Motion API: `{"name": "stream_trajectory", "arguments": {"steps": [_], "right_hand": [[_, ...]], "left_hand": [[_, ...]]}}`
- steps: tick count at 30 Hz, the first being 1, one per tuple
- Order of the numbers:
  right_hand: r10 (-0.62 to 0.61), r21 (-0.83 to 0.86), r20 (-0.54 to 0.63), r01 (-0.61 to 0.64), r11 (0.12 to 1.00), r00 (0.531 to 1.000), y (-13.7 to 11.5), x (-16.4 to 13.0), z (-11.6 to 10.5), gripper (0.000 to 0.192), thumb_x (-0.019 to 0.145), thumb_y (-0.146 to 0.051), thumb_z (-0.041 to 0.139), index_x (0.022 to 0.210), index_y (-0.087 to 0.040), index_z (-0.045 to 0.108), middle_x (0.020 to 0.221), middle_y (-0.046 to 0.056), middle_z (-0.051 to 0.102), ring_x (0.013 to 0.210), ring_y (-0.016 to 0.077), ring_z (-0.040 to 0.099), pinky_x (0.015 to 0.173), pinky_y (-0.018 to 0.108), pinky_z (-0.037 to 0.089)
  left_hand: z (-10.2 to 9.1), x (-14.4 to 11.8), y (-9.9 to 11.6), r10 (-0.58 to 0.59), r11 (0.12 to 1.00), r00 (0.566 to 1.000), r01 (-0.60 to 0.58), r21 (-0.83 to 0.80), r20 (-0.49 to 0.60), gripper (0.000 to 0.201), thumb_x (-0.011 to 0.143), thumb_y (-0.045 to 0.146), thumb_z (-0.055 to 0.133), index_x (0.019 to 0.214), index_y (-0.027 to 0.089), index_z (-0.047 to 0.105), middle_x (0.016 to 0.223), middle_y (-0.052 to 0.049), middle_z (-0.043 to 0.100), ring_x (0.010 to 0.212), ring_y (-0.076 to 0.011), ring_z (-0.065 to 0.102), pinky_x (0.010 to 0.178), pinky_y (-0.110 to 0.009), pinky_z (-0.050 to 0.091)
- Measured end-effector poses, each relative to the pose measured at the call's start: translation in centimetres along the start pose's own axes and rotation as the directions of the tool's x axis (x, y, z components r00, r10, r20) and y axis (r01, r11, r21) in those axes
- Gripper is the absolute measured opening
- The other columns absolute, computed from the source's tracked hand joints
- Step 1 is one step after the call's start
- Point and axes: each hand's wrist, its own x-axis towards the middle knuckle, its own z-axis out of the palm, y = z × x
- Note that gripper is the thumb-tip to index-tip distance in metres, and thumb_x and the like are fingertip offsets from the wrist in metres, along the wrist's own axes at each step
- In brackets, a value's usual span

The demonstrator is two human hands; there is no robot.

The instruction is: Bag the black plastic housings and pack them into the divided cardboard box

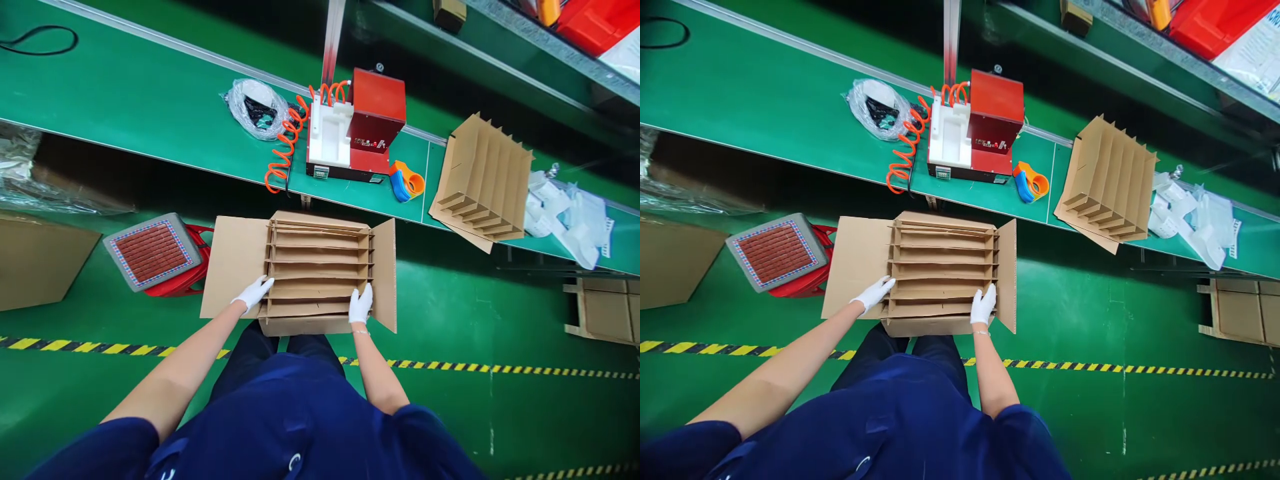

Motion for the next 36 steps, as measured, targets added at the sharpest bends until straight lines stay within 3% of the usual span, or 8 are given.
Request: {"name": "stream_trajectory", "arguments": {"steps": [4, 8, 12, 16, 22, 28, 33, 36], "right_hand": [[0.005, -0.002, -0.017, -0.005, 1.0, 1.0, -1.0, 1.7, 0.6, 0.062, 0.092, -0.035, 0.036, 0.138, 0.005, 0.051, 0.138, 0.032, 0.055, 0.133, 0.0363, 0.051, 0.112, 0.056, 0.04], [-0.098, -0.002, -0.043, 0.098, 0.995, 0.994, -3.0, 6.1, -0.9, 0.059, 0.094, -0.031, 0.035, 0.143, -0.001, 0.049, 0.149, 0.025, 0.048, 0.142, 0.0303, 0.042, 0.119, 0.051, 0.034], [-0.337, -0.141, 0.051, 0.341, 0.929, 0.94, -7.1, 13.9, 0.5, 0.062, 0.097, -0.033, 0.037, 0.151, -0.002, 0.041, 0.159, 0.022, 0.036, 0.147, 0.0312, 0.032, 0.12, 0.049, 0.028], [-0.334, -0.258, 0.329, 0.424, 0.868, 0.883, -9.2, 17.7, 3.8, 0.061, 0.097, -0.037, 0.044, 0.148, -0.003, 0.046, 0.158, 0.024, 0.037, 0.137, 0.034, 0.041, 0.115, 0.047, 0.032], [-0.317, -0.262, 0.257, 0.381, 0.886, 0.913, -6.1, 13.1, 3.9, 0.064, 0.101, -0.041, 0.035, 0.153, -0.004, 0.04, 0.161, 0.022, 0.033, 0.146, 0.0354, 0.031, 0.118, 0.05, 0.028], [-0.185, -0.235, 0.231, 0.239, 0.942, 0.955, -0.6, 6.2, 3.9, 0.076, 0.098, -0.052, 0.029, 0.146, 0.004, 0.047, 0.155, 0.029, 0.04, 0.147, 0.0398, 0.032, 0.117, 0.057, 0.031], [-0.257, -0.068, 0.177, 0.272, 0.96, 0.95, -0.1, 6.5, 3.4, 0.079, 0.088, -0.06, 0.036, 0.138, -0.004, 0.059, 0.147, 0.028, 0.052, 0.142, 0.0449, 0.042, 0.112, 0.067, 0.037], [-0.325, -0.011, 0.066, 0.326, 0.945, 0.944, -2.4, 4.5, 3.8, 0.07, 0.087, -0.057, 0.035, 0.138, -0.018, 0.064, 0.138, 0.024, 0.061, 0.135, 0.0471, 0.051, 0.108, 0.073, 0.041]], "left_hand": [[0.5, -1.0, 0.7, 0.049, 0.996, 0.994, -0.042, 0.076, -0.096, 0.08, 0.091, 0.053, 0.051, 0.151, 0.001, 0.04, 0.149, -0.029, 0.051, 0.14, -0.0398, 0.048, 0.117, -0.053, 0.038], [0.7, -0.6, 3.9, 0.227, 0.968, 0.934, -0.186, 0.165, -0.277, 0.083, 0.094, 0.046, 0.047, 0.161, 0.005, 0.018, 0.17, -0.018, 0.014, 0.158, -0.0314, 0.012, 0.129, -0.045, 0.013], [1.0, 3.3, 7.6, 0.439, 0.884, 0.856, -0.356, 0.303, -0.275, 0.077, 0.095, 0.043, 0.047, 0.159, 0.007, 0.025, 0.17, -0.018, 0.015, 0.157, -0.0369, 0.009, 0.128, -0.052, 0.009], [1.8, 7.5, 8.6, 0.392, 0.87, 0.906, -0.31, 0.384, -0.157, 0.073, 0.095, 0.037, 0.048, 0.156, 0.003, 0.031, 0.168, -0.023, 0.019, 0.155, -0.0419, 0.012, 0.125, -0.059, 0.009], [3.1, 4.9, 5.0, 0.483, 0.815, 0.87, -0.405, 0.415, -0.099, 0.07, 0.096, 0.039, 0.047, 0.156, 0.006, 0.034, 0.169, -0.02, 0.017, 0.156, -0.04, 0.011, 0.126, -0.055, 0.008], [6.5, -1.3, -1.7, 0.415, 0.599, 0.809, -0.588, 0.543, 0.417, 0.06, 0.091, 0.033, 0.057, 0.149, 0.019, 0.051, 0.162, -0.014, 0.039, 0.151, -0.038, 0.03, 0.126, -0.055, 0.015], [7.1, -1.1, -0.8, 0.416, 0.574, 0.845, -0.53, 0.623, 0.336, 0.067, 0.082, 0.029, 0.065, 0.148, 0.021, 0.054, 0.159, -0.018, 0.041, 0.148, -0.041, 0.036, 0.123, -0.059, 0.023], [5.9, -1.2, 0.0, 0.419, 0.567, 0.8, -0.6, 0.565, 0.429, 0.074, 0.079, 0.038, 0.07, 0.149, 0.028, 0.051, 0.158, -0.016, 0.044, 0.146, -0.0399, 0.039, 0.122, -0.061, 0.027]]}}
